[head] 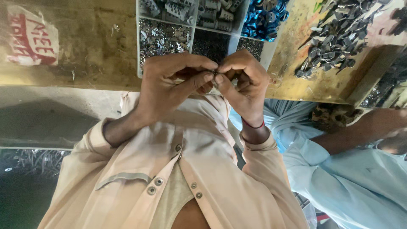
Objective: The person assembles lock cylinders by hand, inserting pins and springs into a blue housing and then inserting the housing into a metal cylinder body. The person repeats this process multiple times, handling small metal components from a compartmentalized tray.
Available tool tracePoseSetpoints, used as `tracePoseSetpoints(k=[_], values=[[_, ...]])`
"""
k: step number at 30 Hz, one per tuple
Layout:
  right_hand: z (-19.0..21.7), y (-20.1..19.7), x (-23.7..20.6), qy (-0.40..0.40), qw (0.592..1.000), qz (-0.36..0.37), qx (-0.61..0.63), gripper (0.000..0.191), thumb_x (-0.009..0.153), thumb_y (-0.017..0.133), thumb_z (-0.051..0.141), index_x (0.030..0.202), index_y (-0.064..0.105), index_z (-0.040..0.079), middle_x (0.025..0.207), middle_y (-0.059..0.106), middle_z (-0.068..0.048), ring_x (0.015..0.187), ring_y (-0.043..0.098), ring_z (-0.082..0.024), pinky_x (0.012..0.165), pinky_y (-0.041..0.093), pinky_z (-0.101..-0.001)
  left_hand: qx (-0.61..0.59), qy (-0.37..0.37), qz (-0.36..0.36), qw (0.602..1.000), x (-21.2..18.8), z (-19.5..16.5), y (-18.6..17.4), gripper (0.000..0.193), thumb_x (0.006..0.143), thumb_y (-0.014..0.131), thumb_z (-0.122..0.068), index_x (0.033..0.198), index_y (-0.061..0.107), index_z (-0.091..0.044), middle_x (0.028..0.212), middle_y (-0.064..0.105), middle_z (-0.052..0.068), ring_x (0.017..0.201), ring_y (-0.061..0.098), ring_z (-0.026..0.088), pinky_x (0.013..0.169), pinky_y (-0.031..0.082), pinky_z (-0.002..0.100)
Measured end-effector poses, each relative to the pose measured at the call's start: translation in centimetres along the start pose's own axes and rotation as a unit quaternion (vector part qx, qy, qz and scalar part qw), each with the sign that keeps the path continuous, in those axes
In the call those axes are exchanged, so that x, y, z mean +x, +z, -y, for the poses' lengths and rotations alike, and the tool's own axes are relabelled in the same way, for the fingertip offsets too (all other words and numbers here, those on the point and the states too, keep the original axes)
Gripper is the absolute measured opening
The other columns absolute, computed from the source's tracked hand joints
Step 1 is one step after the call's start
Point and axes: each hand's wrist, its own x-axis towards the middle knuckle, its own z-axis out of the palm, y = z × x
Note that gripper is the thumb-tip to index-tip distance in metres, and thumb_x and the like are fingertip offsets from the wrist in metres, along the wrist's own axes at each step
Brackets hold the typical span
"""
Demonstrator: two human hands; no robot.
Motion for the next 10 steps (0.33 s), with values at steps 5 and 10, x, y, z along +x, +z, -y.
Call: tracePoseSetpoints(k=[5,10], values=[[-0.1,-0.8,-0.4,-0.002,0.999,0.033,0.017,0.017,0.099,0.076,-0.005,0.112,0.065,-0.002,0.107,0.06,-0.009,0.09,0.059,-0.011,0.072,0.05,-0.0227,0.019,0.007,0.014,1.0,-0.3,0.0,-0.1,0.019,0.102,0.071,0.005,0.121,0.071,0.002,0.107,0.076,0.012,0.094,0.078,0.015,0.082,0.069,0.026],[-0.6,-1.5,-0.6,0.132,0.97,0.08,0.187,0.015,0.1,0.077,0.003,0.111,0.067,-0.003,0.105,0.062,-0.009,0.075,0.059,-0.008,0.063,0.049,-0.0196,-0.03,0.032,0.064,0.997,-0.3,0.5,-0.8,0.017,0.105,0.071,0.004,0.12,0.074,-0.002,0.105,0.074,0.009,0.086,0.076,0.014,0.073,0.066,0.022]])
